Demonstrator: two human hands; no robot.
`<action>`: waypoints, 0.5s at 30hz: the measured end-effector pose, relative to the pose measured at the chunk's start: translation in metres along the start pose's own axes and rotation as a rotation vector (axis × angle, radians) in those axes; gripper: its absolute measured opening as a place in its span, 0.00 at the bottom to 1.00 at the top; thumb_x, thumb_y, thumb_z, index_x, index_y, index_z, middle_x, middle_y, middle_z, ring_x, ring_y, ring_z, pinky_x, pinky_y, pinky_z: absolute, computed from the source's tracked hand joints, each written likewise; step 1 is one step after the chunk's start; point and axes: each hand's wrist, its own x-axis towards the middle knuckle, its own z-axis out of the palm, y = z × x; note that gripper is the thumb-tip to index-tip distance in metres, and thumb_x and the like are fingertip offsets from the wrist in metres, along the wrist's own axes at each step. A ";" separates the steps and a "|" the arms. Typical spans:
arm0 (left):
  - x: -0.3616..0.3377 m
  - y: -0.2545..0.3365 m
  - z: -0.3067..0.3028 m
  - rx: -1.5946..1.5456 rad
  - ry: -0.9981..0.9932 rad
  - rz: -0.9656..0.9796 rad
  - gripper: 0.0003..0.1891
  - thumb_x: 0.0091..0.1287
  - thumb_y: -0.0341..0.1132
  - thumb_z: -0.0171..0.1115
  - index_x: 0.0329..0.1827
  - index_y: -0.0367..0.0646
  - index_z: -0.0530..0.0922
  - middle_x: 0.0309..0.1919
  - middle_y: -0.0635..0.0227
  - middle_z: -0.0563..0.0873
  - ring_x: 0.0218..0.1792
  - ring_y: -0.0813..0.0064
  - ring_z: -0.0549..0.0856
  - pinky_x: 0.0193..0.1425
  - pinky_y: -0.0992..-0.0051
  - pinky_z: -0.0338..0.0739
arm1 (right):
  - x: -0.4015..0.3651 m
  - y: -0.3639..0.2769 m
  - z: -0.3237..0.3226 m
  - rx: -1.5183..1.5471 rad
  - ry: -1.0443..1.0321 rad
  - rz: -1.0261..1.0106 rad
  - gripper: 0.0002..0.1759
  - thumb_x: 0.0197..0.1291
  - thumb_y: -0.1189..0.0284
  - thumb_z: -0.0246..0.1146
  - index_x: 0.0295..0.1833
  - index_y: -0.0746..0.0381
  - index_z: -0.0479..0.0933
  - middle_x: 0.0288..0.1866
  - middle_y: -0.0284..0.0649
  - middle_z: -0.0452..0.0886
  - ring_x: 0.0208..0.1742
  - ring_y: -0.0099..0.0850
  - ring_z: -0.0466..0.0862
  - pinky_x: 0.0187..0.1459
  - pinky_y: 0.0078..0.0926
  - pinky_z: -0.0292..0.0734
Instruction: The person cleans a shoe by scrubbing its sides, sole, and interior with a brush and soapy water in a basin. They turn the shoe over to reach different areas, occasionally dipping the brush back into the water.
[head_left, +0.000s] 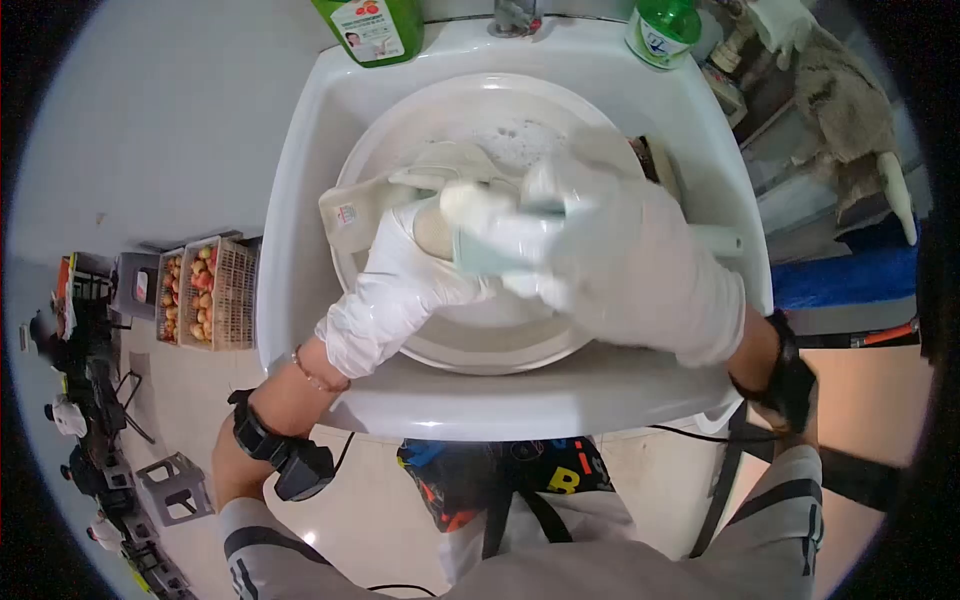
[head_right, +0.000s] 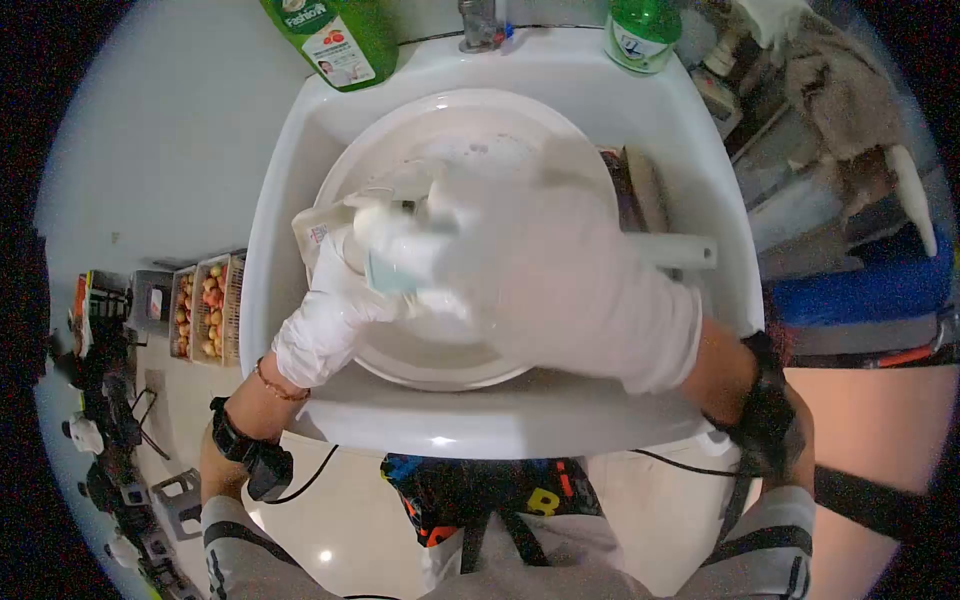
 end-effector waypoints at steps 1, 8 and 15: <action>-0.003 -0.001 -0.001 -0.005 0.006 -0.002 0.34 0.39 0.23 0.77 0.55 0.42 0.76 0.45 0.74 0.82 0.46 0.78 0.81 0.55 0.74 0.78 | -0.001 -0.004 0.003 -0.001 0.023 0.007 0.29 0.52 0.65 0.66 0.63 0.52 0.75 0.41 0.42 0.76 0.42 0.43 0.78 0.46 0.37 0.74; -0.003 0.002 -0.004 -0.113 0.013 -0.056 0.24 0.41 0.16 0.65 0.46 0.37 0.81 0.39 0.74 0.84 0.42 0.83 0.81 0.50 0.79 0.77 | -0.002 -0.015 -0.002 0.019 0.008 0.055 0.27 0.51 0.68 0.66 0.60 0.56 0.76 0.40 0.45 0.75 0.38 0.45 0.77 0.38 0.34 0.75; 0.001 0.006 0.007 0.006 0.088 0.017 0.23 0.40 0.17 0.64 0.44 0.38 0.82 0.38 0.75 0.84 0.40 0.83 0.80 0.47 0.79 0.77 | -0.010 -0.008 0.008 -0.120 -0.027 0.127 0.23 0.53 0.65 0.62 0.58 0.51 0.77 0.46 0.43 0.79 0.44 0.42 0.81 0.48 0.44 0.75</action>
